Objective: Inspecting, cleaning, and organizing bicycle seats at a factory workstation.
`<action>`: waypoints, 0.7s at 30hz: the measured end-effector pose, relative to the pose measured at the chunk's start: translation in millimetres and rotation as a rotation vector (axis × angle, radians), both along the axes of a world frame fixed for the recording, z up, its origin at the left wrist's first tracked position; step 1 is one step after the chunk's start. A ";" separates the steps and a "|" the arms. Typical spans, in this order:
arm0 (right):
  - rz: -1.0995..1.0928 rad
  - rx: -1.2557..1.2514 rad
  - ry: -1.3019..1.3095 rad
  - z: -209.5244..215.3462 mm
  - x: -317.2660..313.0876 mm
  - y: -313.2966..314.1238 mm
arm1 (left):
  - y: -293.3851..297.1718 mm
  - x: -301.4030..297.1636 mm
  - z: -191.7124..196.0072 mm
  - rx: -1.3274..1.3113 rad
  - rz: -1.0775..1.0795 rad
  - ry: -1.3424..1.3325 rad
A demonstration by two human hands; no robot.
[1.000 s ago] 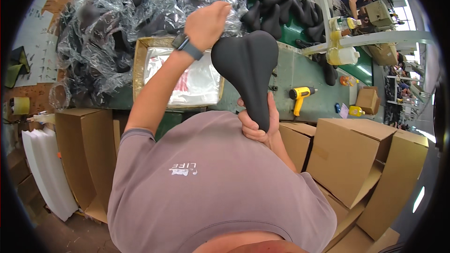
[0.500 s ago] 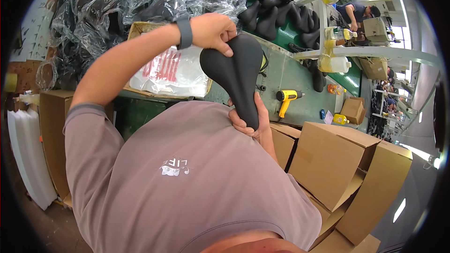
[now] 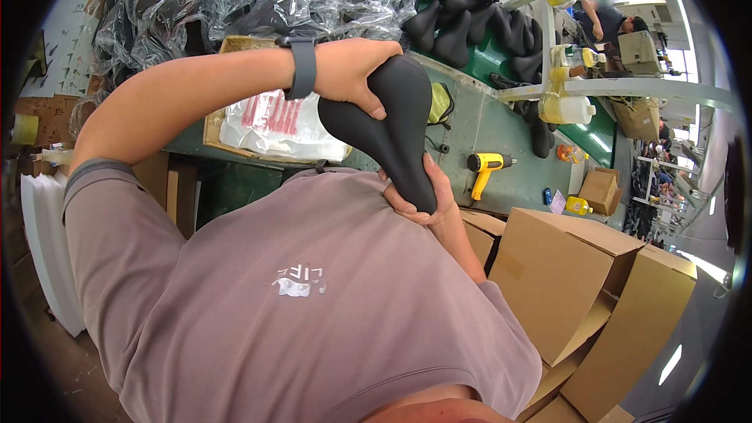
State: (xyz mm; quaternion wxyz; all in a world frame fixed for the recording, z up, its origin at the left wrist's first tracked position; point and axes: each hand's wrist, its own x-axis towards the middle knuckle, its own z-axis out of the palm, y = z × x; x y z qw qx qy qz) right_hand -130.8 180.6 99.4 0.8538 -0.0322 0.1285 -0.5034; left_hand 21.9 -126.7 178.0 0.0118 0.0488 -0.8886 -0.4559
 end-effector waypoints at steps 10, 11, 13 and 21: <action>-0.041 0.048 -0.193 -25.8 -13.3 12.1 | -6.0 -31.4 -47.8 0.395 -0.032 -0.189; -0.076 0.035 -0.261 -28.1 -12.0 14.5 | -10.9 -39.7 -59.2 0.618 -0.020 -0.198; -0.103 0.052 -0.267 -25.4 -12.0 16.7 | -31.9 -51.4 -101.9 0.826 0.104 -0.231; -0.210 -0.021 -0.190 -26.7 -28.6 32.9 | 18.8 -6.5 -392.0 -0.213 0.791 -0.513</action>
